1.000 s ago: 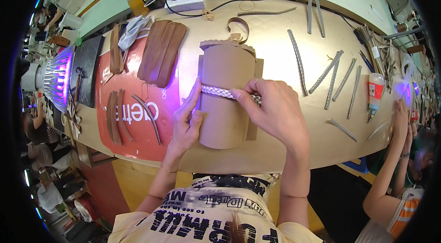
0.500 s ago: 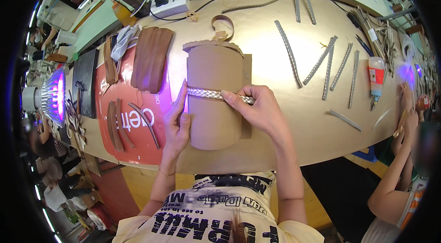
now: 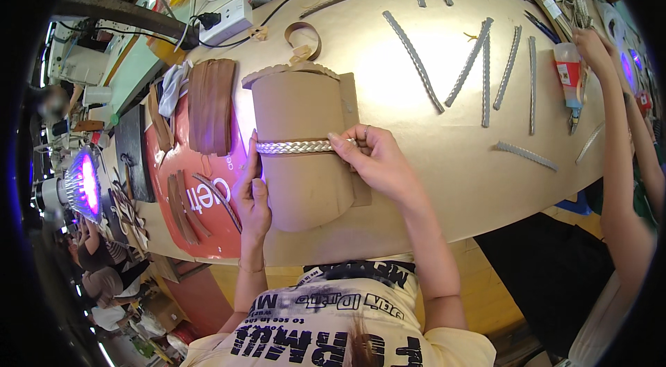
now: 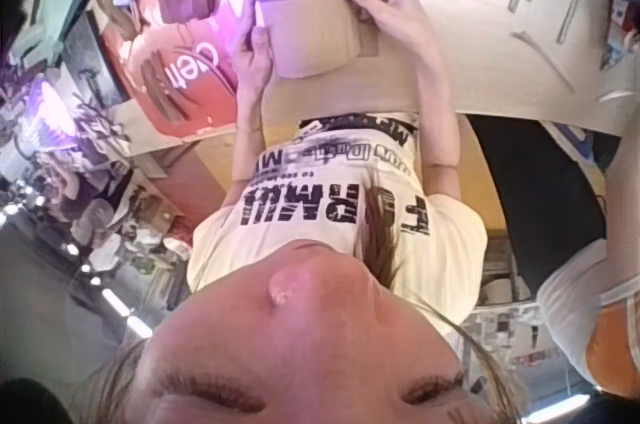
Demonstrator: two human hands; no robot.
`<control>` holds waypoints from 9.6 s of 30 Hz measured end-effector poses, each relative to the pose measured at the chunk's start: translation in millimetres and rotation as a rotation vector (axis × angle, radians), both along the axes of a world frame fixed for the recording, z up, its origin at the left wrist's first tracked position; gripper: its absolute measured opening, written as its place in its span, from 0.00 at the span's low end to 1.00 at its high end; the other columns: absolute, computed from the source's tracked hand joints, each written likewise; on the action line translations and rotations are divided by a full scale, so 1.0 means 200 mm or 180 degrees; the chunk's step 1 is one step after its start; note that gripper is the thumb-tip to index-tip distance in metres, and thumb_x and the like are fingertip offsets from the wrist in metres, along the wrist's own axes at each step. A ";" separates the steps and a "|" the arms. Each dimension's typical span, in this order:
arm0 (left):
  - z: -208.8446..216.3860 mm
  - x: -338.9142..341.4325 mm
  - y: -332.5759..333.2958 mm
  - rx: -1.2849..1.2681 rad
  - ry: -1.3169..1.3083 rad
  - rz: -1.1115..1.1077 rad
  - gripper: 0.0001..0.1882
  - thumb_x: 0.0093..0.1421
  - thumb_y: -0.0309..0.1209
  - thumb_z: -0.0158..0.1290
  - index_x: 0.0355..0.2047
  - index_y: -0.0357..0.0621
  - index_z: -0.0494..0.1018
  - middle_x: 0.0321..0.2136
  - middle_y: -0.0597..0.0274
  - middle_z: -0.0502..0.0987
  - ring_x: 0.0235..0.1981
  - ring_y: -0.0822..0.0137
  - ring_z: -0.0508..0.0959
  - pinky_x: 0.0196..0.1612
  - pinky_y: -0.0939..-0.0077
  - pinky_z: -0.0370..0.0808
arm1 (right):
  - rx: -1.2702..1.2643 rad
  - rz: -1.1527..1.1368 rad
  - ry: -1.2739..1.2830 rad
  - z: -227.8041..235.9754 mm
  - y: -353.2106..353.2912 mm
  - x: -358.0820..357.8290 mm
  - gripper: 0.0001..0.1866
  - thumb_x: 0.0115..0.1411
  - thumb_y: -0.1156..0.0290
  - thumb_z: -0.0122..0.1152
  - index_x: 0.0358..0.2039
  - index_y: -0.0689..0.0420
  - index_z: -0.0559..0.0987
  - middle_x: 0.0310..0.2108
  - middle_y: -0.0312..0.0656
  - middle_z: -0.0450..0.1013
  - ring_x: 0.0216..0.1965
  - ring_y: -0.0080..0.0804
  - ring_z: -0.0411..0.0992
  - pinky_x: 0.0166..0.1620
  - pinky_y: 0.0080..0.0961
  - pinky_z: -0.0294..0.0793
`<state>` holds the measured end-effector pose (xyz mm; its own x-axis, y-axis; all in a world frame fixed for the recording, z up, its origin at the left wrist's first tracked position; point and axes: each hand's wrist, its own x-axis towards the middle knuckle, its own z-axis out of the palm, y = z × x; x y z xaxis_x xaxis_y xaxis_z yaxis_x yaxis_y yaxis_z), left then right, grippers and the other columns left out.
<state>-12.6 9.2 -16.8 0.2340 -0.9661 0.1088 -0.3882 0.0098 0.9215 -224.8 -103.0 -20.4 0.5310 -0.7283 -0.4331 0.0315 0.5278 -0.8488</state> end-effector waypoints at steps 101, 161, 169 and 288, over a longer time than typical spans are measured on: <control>0.51 -0.06 -0.22 -0.0339 0.2197 0.0011 0.33 0.61 0.23 0.56 0.65 0.38 0.57 0.48 0.47 0.76 0.49 0.64 0.78 0.54 0.73 0.74 | -0.1004 0.0358 0.0252 0.59 0.01 -0.06 0.08 0.63 0.73 0.62 0.37 0.66 0.82 0.28 0.34 0.75 0.27 0.17 0.70 0.32 0.16 0.72; 0.43 0.37 -0.02 -0.0524 0.2554 0.1282 0.15 0.60 0.22 0.59 0.44 0.25 0.72 0.39 0.48 0.81 0.41 0.67 0.82 0.45 0.76 0.81 | -0.1281 0.2686 0.0307 0.66 -0.13 0.76 0.16 0.66 0.69 0.59 0.48 0.66 0.73 0.33 0.37 0.75 0.35 0.21 0.76 0.40 0.20 0.78; 0.38 0.32 -0.05 -0.0968 0.2002 0.1693 0.15 0.58 0.24 0.60 0.41 0.28 0.69 0.37 0.49 0.81 0.37 0.67 0.83 0.40 0.80 0.82 | -0.1645 0.2474 0.0915 0.67 -0.10 0.82 0.16 0.67 0.62 0.57 0.39 0.65 0.79 0.29 0.35 0.75 0.28 0.17 0.73 0.32 0.17 0.74; 0.25 0.03 -0.14 0.0473 0.2974 0.0568 0.28 0.59 0.20 0.58 0.59 0.35 0.62 0.35 0.56 0.81 0.33 0.72 0.82 0.41 0.79 0.81 | -0.2699 0.0318 0.1925 0.57 0.00 0.16 0.13 0.67 0.64 0.54 0.39 0.62 0.79 0.22 0.41 0.73 0.25 0.28 0.71 0.32 0.26 0.71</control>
<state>-5.7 -18.6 34.1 0.3091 -0.8968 -0.3166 0.5187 -0.1200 0.8465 -193.1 -103.5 93.5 0.4706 -0.8822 -0.0142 -0.5327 -0.2713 -0.8017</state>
